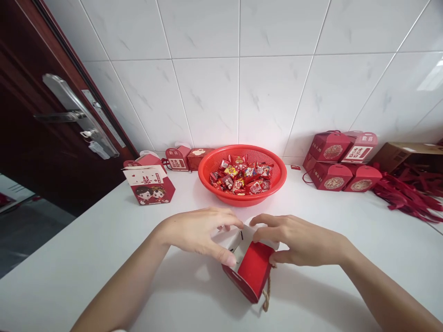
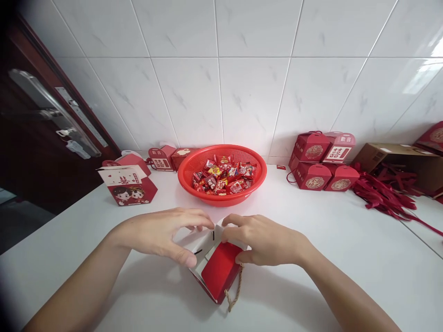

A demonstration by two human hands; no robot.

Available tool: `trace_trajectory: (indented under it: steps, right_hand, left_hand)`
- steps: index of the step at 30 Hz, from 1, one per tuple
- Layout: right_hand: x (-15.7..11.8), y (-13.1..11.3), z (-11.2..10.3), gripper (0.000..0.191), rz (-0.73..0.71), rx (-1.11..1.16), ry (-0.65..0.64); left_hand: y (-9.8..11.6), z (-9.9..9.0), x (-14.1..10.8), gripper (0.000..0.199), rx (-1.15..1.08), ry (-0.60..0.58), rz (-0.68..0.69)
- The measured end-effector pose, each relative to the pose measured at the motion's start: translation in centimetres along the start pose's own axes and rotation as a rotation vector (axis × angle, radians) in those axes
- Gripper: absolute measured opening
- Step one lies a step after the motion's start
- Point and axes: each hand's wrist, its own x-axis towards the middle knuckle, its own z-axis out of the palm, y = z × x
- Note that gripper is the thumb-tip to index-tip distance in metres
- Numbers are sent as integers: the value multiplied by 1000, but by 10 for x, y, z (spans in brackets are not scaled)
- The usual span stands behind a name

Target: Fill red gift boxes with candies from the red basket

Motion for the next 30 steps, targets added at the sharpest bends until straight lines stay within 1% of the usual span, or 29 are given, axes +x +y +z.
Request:
trace_trajectory:
  steps: [2,4,11,14,16,18,20,23,25,28,29,30]
  right_hand:
    - [0,-2,1,52,-4,-1,-16]
    - [0,-3,2,53,-17,-11,-25]
    - [0,-2,1,33,-22,19,13]
    - [1,-1,1,20,-38,-10,80]
    - [2,1,4,16,-61,-81,142]
    - [3,5,7,19,-88,-178,212]
    - [5,10,10,26,-99,-282,283]
    - [8,17,12,32,-57,-383,338]
    - [8,18,11,28,-22,-374,316]
    - [6,15,6,7,-11,-286,239]
    - [5,14,4,14,-14,-253,215]
    - [4,12,2,26,-18,-221,196]
  left_hand:
    - [0,0,-1,62,-85,-43,-19]
    - [-1,0,-1,63,-138,-70,-26]
    - [0,-3,0,57,-151,-86,-40]
    - [2,-6,-2,56,-141,-87,-50]
    - [2,-7,-3,54,-128,-75,-62]
    - [1,-9,-4,53,-128,-49,-69]
    - [-2,-10,-4,52,-135,-17,-78]
    - [-7,-11,-2,56,-128,1,-88]
    - [-9,-10,0,60,-122,-5,-84]
    - [-6,-9,-1,64,-125,-6,-84]
    - [-4,-8,-1,64,-122,-6,-91]
    - [-2,-7,-2,63,-112,-9,-100]
